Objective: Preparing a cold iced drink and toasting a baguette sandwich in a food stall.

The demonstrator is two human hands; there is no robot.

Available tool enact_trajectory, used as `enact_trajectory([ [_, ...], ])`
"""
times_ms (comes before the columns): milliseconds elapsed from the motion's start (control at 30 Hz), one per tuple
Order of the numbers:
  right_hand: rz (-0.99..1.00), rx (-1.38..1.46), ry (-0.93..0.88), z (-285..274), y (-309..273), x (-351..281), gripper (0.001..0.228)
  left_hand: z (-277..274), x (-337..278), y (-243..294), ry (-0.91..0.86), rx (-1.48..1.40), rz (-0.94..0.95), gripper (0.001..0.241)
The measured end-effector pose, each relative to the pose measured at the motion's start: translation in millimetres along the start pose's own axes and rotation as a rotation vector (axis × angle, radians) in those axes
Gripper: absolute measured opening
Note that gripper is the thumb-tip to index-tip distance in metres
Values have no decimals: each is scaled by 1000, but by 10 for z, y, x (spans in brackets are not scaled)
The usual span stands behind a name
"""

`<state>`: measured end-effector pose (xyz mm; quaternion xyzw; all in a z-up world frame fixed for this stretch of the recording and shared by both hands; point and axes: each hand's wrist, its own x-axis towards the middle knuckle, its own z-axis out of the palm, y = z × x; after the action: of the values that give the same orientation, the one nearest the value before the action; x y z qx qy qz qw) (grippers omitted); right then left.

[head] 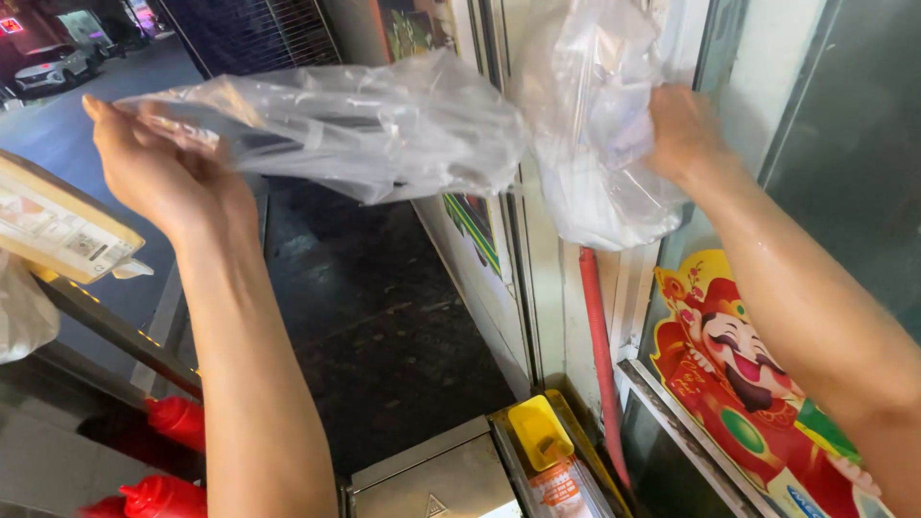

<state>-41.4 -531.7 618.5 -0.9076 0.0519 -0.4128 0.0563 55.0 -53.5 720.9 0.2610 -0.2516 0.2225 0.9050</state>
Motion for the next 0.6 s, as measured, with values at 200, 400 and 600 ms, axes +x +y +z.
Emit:
enact_trajectory([
  [200,15,-34,145,657,289,713,35,361,-741,-433,-270,489,-216,37],
  [400,51,-98,192,898,-10,1091,23,890,-1527,-1580,-765,891,-325,47],
  [600,90,-92,-28,753,34,885,35,1535,-1598,-2458,-868,1505,-141,68],
])
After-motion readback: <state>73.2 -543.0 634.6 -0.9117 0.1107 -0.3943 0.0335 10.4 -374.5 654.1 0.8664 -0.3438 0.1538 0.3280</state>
